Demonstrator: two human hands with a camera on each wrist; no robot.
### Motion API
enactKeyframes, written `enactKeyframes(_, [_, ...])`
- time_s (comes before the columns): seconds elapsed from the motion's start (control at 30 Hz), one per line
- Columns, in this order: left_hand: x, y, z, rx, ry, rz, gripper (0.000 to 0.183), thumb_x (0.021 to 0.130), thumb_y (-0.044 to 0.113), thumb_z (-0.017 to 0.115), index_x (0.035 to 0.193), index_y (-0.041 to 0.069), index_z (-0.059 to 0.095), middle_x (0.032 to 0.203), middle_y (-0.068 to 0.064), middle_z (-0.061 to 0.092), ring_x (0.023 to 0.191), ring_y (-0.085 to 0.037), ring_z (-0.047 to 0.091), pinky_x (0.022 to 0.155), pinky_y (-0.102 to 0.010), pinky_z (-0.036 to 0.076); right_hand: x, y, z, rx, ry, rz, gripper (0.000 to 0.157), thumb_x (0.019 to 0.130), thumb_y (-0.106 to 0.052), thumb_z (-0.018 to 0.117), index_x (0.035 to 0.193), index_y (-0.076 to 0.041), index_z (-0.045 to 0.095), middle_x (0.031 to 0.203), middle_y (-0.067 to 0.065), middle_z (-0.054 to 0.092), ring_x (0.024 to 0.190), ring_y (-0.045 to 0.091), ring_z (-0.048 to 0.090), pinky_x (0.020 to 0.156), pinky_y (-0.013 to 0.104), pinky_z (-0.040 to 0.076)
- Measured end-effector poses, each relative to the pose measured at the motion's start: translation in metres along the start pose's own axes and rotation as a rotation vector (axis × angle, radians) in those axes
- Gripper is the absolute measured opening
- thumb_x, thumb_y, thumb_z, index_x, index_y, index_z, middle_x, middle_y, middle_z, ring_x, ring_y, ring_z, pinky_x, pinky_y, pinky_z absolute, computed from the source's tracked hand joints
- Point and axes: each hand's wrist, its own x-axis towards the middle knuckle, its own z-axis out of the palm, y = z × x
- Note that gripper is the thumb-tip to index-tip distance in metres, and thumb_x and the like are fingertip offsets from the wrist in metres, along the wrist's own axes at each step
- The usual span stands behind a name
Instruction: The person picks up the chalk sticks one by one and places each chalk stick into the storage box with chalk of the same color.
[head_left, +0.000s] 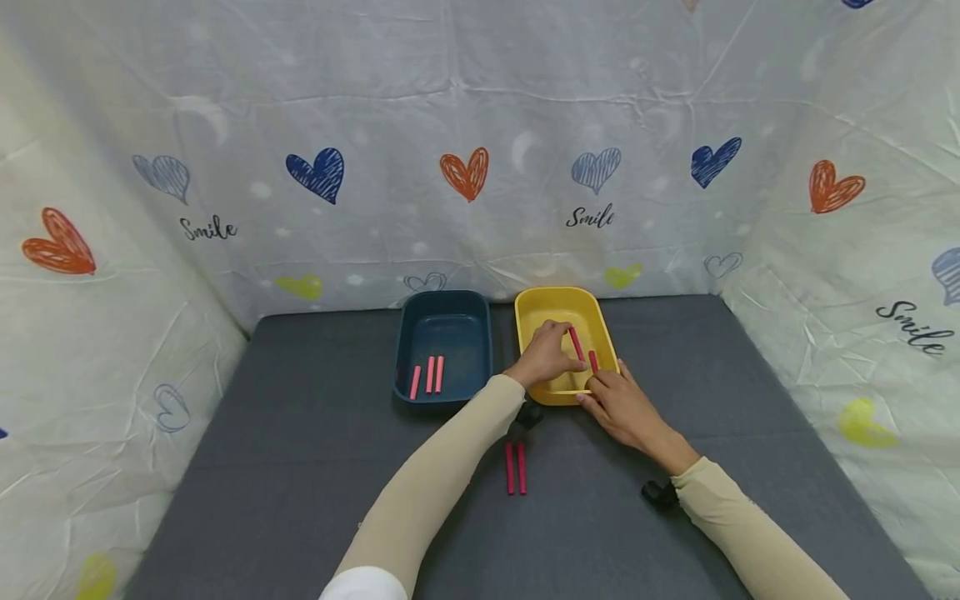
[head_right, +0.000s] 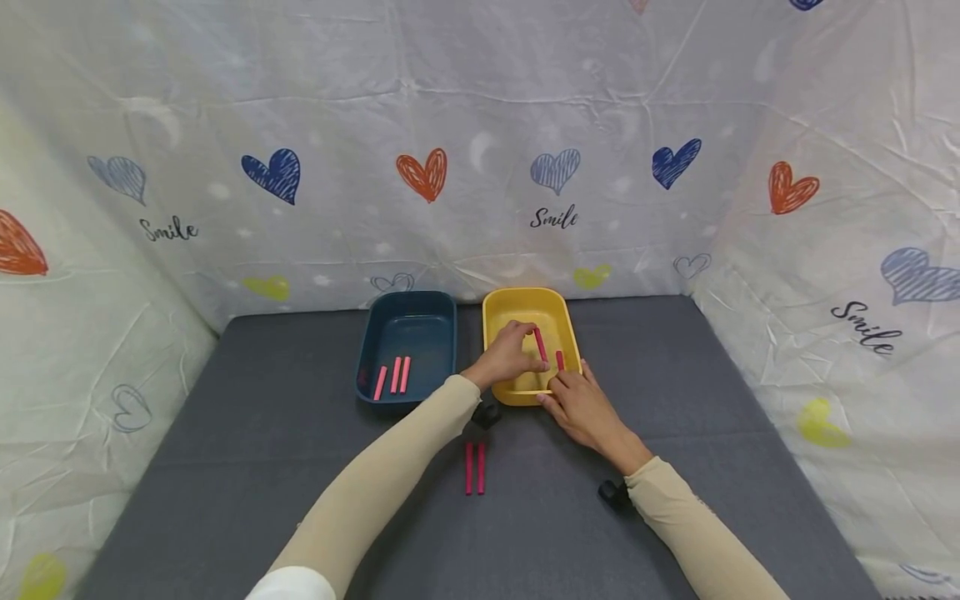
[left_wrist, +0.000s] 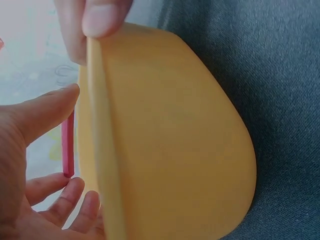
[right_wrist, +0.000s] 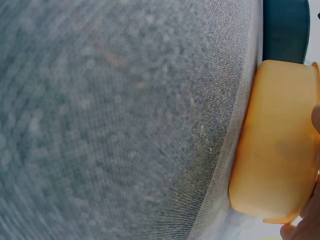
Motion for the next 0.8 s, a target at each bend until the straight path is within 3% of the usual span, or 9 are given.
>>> enactKeyframes(0.4, [0.012,0.001,0.004,0.072,-0.025,-0.060,0.075,0.083,0.034,0.079,0.145,0.008,0.046,0.141,-0.012,0.047,0.128,-0.027,0.046,0.105,-0.036,0.045,0.001,0.003,0.003,-0.006,0.035,-0.027,0.019,0.097,-0.029,0.061,0.085,-0.014,0.058,0.085,0.003,0.056,0.088,0.025,0.061,0.109,0.067,0.032])
enactKeyframes(0.63, [0.013,0.004,0.007,0.089,-0.048,-0.053,0.075,0.082,0.032,0.081,0.144,0.006,0.047,0.141,-0.014,0.048,0.128,-0.030,0.046,0.106,-0.039,0.045,0.001,0.004,0.003,-0.004,0.025,-0.030,0.019,0.098,-0.029,0.059,0.089,-0.012,0.060,0.089,0.004,0.058,0.093,0.026,0.062,0.110,0.066,0.031])
enactKeyframes(0.8, [0.014,0.004,0.017,0.201,-0.060,-0.071,0.075,0.080,0.039,0.081,0.141,0.010,0.051,0.136,-0.011,0.052,0.124,-0.029,0.046,0.107,-0.047,0.041,-0.002,0.004,0.003,-0.008,0.013,-0.020,0.020,0.098,-0.031,0.059,0.090,-0.012,0.060,0.093,0.006,0.060,0.096,0.027,0.061,0.110,0.066,0.031])
